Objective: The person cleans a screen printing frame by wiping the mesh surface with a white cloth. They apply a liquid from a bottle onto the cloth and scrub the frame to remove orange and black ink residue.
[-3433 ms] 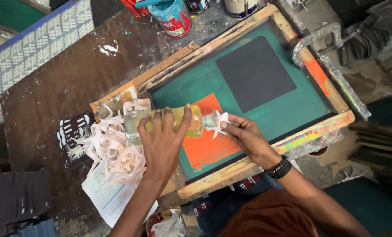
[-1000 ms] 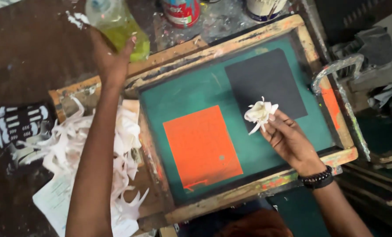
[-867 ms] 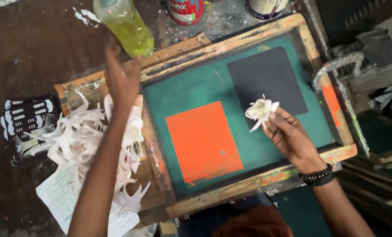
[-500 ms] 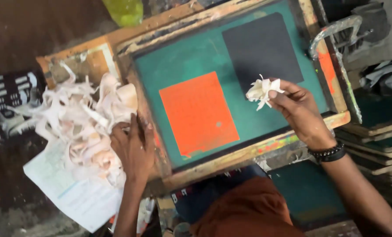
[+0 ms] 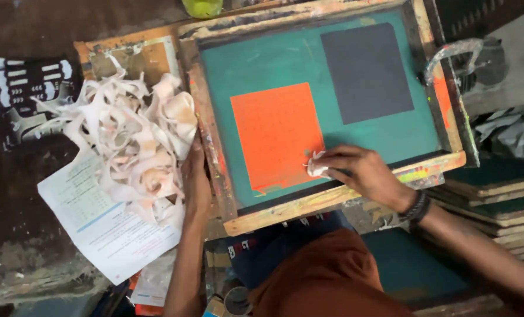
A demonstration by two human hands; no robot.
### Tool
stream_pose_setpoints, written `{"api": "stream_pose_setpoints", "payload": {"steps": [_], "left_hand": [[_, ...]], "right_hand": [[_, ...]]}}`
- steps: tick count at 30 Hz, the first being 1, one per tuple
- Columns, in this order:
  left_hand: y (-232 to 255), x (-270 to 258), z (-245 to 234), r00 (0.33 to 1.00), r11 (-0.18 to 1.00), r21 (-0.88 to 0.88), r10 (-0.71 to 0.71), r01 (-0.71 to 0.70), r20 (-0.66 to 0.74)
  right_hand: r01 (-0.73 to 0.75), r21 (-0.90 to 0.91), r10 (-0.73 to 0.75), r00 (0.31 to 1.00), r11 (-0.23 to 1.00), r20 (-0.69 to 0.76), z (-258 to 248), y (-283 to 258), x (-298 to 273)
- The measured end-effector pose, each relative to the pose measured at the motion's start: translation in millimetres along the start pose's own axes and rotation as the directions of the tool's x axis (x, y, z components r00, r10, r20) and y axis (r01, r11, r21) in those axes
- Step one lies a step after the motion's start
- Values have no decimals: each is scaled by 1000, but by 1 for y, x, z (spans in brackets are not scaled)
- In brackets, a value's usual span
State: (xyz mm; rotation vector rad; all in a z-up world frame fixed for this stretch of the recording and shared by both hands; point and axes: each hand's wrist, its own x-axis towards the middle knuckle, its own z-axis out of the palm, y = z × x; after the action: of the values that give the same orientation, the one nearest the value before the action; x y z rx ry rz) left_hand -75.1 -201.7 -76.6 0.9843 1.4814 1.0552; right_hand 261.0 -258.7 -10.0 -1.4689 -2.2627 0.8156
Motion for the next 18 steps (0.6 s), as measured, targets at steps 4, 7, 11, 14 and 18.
{"api": "stream_pose_setpoints", "payload": {"steps": [4,7,11,14,18], "left_hand": [[-74,57,-8,977,920,-353,-112,171,180],[-83,71,7,984,980,-165,-84,110,156],[-89,68,-1,955,936,-351,121,-19,270],[-102,72,-1,945,917,-370,245,-153,218],[-63,59,3,910,898,-366,344,-245,233]], "right_hand": [[159,-310,-167,986,937,-1,14,31,29],[166,-504,-257,959,848,-116,5,45,72],[92,-295,-120,990,951,-79,5,36,92],[324,-151,-316,946,934,74,8,-1,66],[307,-275,-321,947,911,-8,18,7,75]]}}
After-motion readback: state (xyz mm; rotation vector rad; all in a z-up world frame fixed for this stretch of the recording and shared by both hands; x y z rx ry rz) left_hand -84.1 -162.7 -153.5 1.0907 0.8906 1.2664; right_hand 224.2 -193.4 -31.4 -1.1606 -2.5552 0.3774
